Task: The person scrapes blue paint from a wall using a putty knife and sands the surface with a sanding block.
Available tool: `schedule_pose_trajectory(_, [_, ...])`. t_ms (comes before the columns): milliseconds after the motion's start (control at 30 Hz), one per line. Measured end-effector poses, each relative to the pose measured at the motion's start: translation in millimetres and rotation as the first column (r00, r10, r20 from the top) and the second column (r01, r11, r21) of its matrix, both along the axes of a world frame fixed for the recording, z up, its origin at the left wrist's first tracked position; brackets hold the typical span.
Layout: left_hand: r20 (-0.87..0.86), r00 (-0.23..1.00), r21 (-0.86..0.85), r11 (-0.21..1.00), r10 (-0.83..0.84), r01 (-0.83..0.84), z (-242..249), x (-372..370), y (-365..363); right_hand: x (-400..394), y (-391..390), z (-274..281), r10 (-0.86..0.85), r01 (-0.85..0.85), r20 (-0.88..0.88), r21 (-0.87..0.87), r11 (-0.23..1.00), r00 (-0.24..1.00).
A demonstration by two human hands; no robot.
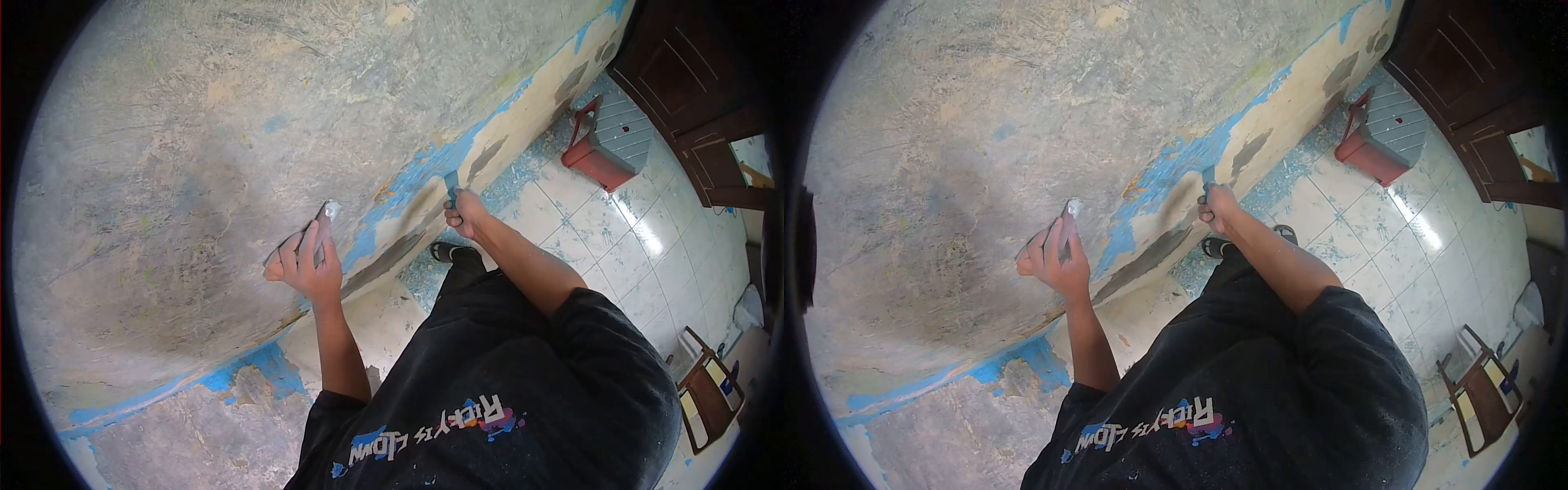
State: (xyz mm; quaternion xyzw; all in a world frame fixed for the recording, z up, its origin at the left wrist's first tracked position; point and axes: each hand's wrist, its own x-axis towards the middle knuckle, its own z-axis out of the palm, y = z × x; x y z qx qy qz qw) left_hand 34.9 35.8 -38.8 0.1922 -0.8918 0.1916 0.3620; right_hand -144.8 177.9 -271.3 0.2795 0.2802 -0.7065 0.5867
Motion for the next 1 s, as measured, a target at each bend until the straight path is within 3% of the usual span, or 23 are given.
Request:
schedule_pose_trajectory(267, [0.041,0.999,0.063,0.998,-0.004,0.001,-0.7,5.4,-1.5,-1.8,0.5,-1.6,-0.006,0.005,0.024,0.036,0.999,1.0])
schedule_pose_trajectory(433, [0.043,0.999,0.001,1.0,0.014,-0.014,5.5,-0.2,4.8,-0.3,0.6,11.0,-0.046,0.048,0.065,-0.028,0.998,0.997])
schedule_pose_trajectory(667, [-0.003,1.0,-0.003,1.0,-0.008,0.008,3.1,-2.8,2.4,-4.6,-1.5,-13.6,0.067,-0.067,0.009,0.05,0.996,0.998])
schedule_pose_trajectory(933, [0.016,1.0,0.015,1.0,0.002,-0.002,3.4,-0.7,3.0,-13.2,29.5,80.0,0.242,-0.244,-0.159,0.008,0.97,0.957])
schedule_pose_trajectory(1000, [0.004,1.0,0.016,1.0,0.002,-0.002,4.1,-2.7,7.9,-13.7,33.2,80.7,0.286,-0.293,-0.189,-0.009,0.956,0.939])
